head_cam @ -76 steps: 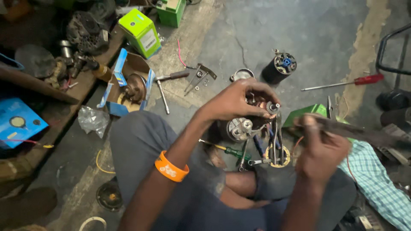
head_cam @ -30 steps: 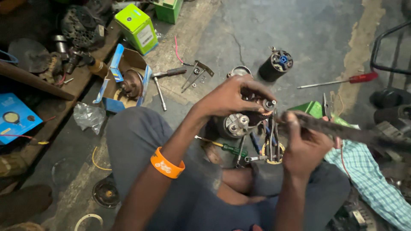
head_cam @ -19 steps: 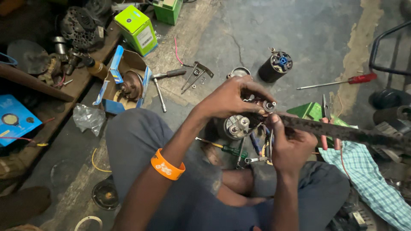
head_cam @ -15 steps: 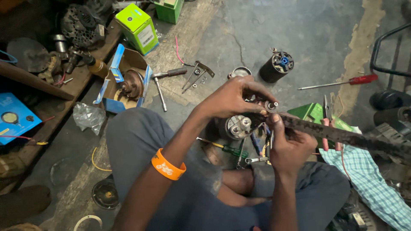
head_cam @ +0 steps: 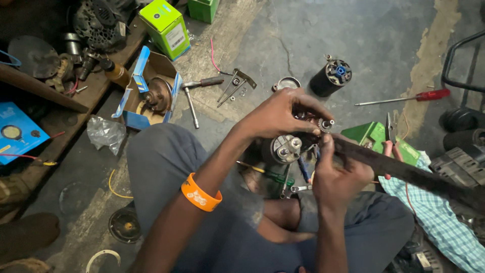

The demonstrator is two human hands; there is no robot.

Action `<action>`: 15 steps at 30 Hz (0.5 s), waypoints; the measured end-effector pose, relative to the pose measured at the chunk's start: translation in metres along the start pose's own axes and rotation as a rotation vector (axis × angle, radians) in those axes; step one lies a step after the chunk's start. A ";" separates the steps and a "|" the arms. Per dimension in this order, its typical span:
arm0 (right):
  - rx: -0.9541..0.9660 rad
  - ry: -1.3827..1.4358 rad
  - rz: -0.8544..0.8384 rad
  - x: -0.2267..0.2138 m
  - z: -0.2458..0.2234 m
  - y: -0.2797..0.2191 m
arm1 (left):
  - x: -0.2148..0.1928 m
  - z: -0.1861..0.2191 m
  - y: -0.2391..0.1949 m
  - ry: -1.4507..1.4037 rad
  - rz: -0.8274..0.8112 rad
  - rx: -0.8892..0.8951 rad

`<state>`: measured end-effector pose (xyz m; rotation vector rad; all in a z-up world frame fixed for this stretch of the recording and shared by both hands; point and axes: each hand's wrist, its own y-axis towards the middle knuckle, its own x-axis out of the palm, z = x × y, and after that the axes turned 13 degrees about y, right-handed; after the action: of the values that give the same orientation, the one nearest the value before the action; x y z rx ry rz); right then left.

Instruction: The person sits on the floor and uses a metal file to shape the commutator of a motor armature. They repeatedly rotate the armature and file different segments of the commutator throughout the clip.

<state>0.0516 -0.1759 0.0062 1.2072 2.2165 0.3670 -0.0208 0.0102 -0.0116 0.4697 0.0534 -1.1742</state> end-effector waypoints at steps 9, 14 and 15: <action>-0.112 -0.046 0.061 0.000 -0.001 0.003 | 0.000 0.006 -0.001 0.135 0.076 0.067; 0.038 0.278 0.322 -0.027 0.001 0.035 | 0.004 0.004 -0.004 -0.062 0.007 -0.025; 0.007 0.331 0.289 -0.035 0.001 0.033 | 0.004 0.005 -0.004 -0.091 0.005 -0.005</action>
<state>0.0888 -0.1869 0.0345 1.5707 2.3143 0.7208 -0.0233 0.0036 -0.0096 0.4112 -0.0235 -1.1890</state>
